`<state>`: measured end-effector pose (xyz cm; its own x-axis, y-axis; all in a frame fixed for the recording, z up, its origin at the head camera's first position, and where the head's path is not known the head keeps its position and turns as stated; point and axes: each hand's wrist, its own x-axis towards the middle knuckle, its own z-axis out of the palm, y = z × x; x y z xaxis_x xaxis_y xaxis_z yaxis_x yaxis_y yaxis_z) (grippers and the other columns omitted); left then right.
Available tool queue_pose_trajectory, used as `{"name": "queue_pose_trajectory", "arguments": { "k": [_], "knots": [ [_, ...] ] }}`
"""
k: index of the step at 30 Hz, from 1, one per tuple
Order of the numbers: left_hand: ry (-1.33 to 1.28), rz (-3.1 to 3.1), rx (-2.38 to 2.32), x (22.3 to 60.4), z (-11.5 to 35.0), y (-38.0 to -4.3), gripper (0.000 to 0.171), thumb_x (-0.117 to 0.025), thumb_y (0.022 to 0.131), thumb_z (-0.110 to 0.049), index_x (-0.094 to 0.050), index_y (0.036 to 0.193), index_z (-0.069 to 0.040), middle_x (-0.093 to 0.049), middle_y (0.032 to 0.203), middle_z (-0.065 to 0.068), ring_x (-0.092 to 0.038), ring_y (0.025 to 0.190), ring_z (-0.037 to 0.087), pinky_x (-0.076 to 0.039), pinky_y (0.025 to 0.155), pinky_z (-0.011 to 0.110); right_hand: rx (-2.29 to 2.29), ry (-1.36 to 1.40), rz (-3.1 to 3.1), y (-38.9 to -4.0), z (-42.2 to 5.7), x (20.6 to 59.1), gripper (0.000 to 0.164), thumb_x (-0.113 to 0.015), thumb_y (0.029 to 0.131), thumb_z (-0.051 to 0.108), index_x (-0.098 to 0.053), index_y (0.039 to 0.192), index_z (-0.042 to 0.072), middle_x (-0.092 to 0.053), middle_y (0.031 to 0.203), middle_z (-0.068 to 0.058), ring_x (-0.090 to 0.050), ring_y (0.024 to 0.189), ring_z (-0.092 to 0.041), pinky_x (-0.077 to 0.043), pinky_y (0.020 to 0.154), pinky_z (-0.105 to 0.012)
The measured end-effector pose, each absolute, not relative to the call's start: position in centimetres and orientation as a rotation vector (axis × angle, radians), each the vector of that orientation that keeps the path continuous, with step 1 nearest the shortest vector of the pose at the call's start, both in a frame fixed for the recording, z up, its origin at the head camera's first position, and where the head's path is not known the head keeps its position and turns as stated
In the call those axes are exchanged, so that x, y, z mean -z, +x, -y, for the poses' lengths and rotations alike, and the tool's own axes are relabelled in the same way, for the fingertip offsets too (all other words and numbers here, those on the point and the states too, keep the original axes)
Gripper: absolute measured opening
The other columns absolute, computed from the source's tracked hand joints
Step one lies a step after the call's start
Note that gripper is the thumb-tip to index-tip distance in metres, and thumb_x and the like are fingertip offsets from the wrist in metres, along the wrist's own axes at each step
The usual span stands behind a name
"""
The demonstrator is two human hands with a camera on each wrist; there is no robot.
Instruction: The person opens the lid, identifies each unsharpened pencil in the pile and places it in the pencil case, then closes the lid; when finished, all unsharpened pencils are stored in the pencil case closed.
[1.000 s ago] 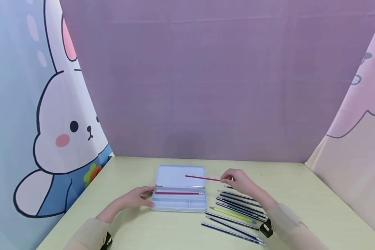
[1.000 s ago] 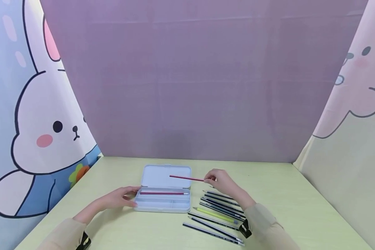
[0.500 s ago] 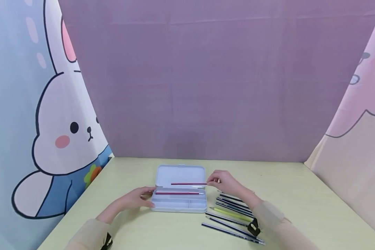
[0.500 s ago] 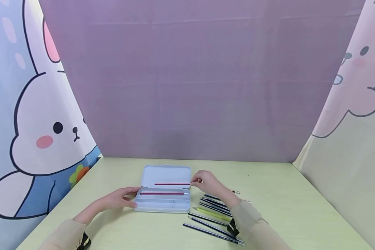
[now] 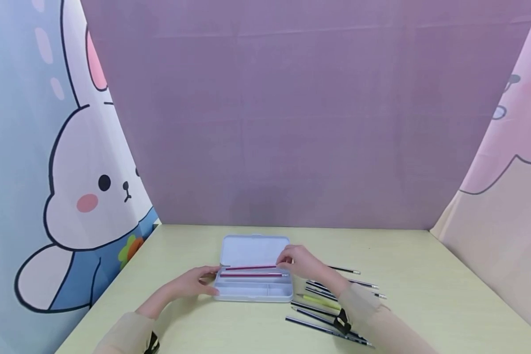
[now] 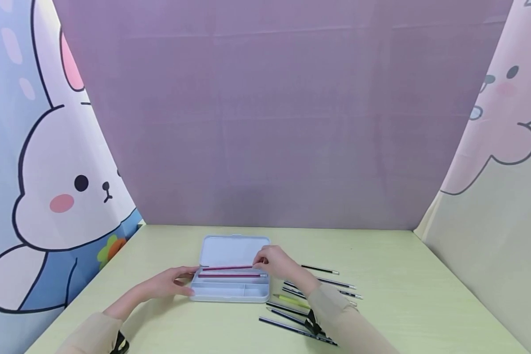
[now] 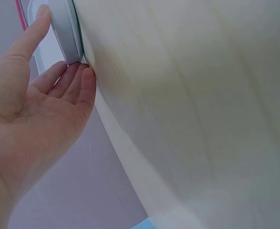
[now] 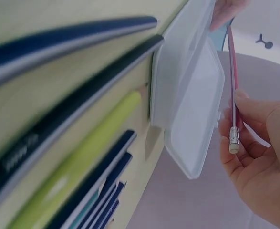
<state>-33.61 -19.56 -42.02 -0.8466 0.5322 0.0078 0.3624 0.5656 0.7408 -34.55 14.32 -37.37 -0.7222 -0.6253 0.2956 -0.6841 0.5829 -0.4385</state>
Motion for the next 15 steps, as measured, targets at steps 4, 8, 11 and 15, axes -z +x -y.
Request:
{"name": "queue_pose_trajectory", "arguments": {
  "k": [4, 8, 11, 15],
  "knots": [
    [0.741, -2.580, -1.154, 42.0, 19.6, -33.6, 0.072, -0.073, 0.082, -0.024, -0.040, 0.137, 0.008, -0.047, 0.135, 0.028, -0.048, 0.120, 0.041, -0.045, 0.096, 0.051, -0.781, 1.124, 2.725, -34.7, -13.6, 37.7, 0.010, -0.064, 0.088, 0.010, -0.072, 0.091, 0.004, -0.064, 0.082, 0.000, -0.054, 0.072, -0.006, -0.047, 0.061, -0.017],
    [0.744, -2.583, -1.149, 42.1, 19.7, -33.6, 0.072, -0.073, 0.082, -0.024, -0.040, 0.137, 0.008, -0.047, 0.135, 0.028, -0.048, 0.120, 0.041, -0.045, 0.096, 0.052, -0.734, 1.153, 2.711, -35.0, -13.1, 38.2, 0.009, -0.065, 0.087, 0.009, -0.072, 0.089, 0.004, -0.065, 0.081, -0.001, -0.054, 0.070, -0.006, -0.047, 0.062, -0.017],
    [0.740, -2.582, -1.147, 42.1, 19.6, -33.7, 0.072, -0.073, 0.082, -0.025, -0.039, 0.138, 0.007, -0.047, 0.135, 0.027, -0.048, 0.120, 0.041, -0.045, 0.096, 0.051, -0.721, 1.169, 2.707, -35.1, -12.7, 38.5, 0.007, -0.066, 0.086, 0.009, -0.072, 0.087, 0.004, -0.065, 0.079, -0.001, -0.054, 0.069, -0.005, -0.047, 0.061, -0.017],
    [0.741, -2.579, -1.150, 42.1, 19.6, -33.7, 0.073, -0.073, 0.082, -0.025, -0.039, 0.138, 0.007, -0.047, 0.135, 0.027, -0.049, 0.120, 0.040, -0.045, 0.096, 0.051, -0.738, 1.162, 2.731, -35.2, -12.4, 38.9, 0.007, -0.067, 0.086, 0.010, -0.072, 0.086, 0.005, -0.064, 0.078, -0.001, -0.051, 0.067, -0.004, -0.046, 0.061, -0.016]
  ]
}}
